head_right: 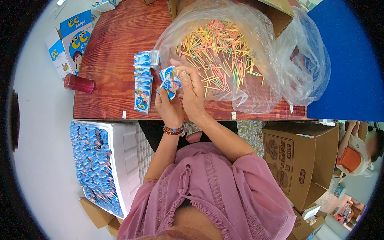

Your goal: The person is manually inserting wooden sticks into small printed plastic pouches and then organizing the pouches into a crate.

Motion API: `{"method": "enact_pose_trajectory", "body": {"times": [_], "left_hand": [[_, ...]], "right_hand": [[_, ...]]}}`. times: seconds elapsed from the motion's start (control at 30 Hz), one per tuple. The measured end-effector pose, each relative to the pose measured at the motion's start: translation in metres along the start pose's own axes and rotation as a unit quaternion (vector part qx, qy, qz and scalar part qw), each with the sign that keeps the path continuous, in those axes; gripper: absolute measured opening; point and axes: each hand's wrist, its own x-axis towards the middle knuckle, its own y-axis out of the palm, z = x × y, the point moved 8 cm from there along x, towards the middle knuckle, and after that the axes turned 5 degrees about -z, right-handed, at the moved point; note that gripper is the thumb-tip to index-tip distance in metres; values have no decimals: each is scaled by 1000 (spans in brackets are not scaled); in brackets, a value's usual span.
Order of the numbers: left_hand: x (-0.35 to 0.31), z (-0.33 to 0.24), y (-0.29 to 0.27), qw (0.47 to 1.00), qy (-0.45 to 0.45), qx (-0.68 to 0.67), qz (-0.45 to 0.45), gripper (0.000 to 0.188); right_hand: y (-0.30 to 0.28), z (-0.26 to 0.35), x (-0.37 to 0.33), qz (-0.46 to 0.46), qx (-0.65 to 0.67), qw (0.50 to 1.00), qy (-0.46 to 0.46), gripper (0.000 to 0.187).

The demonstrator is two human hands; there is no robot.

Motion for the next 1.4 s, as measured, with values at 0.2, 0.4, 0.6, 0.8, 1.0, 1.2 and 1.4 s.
{"method": "enact_pose_trajectory", "body": {"times": [0.2,0.4,0.6,0.8,1.0,1.2,1.4], "left_hand": [[13,2,-10,996,-55,-68,2,24],[17,-9,1,989,-70,-111,75,27],[15,-21,3,984,-65,-150,67,24],[9,-37,-4,978,-93,-167,84,21],[8,-68,-70,991,-25,112,-75,36],[-7,-118,-103,915,252,284,-137,30],[-4,-103,-93,582,296,753,-79,45]], "right_hand": [[20,1,4,167,-89,982,2,36],[11,0,13,160,-79,982,60,30],[27,5,17,187,-182,965,23,22],[46,-15,17,271,-269,924,1,20],[60,-77,-8,339,-185,902,194,17],[83,-122,-22,341,-208,895,198,19],[77,-124,-13,300,-353,884,69,25]]}}
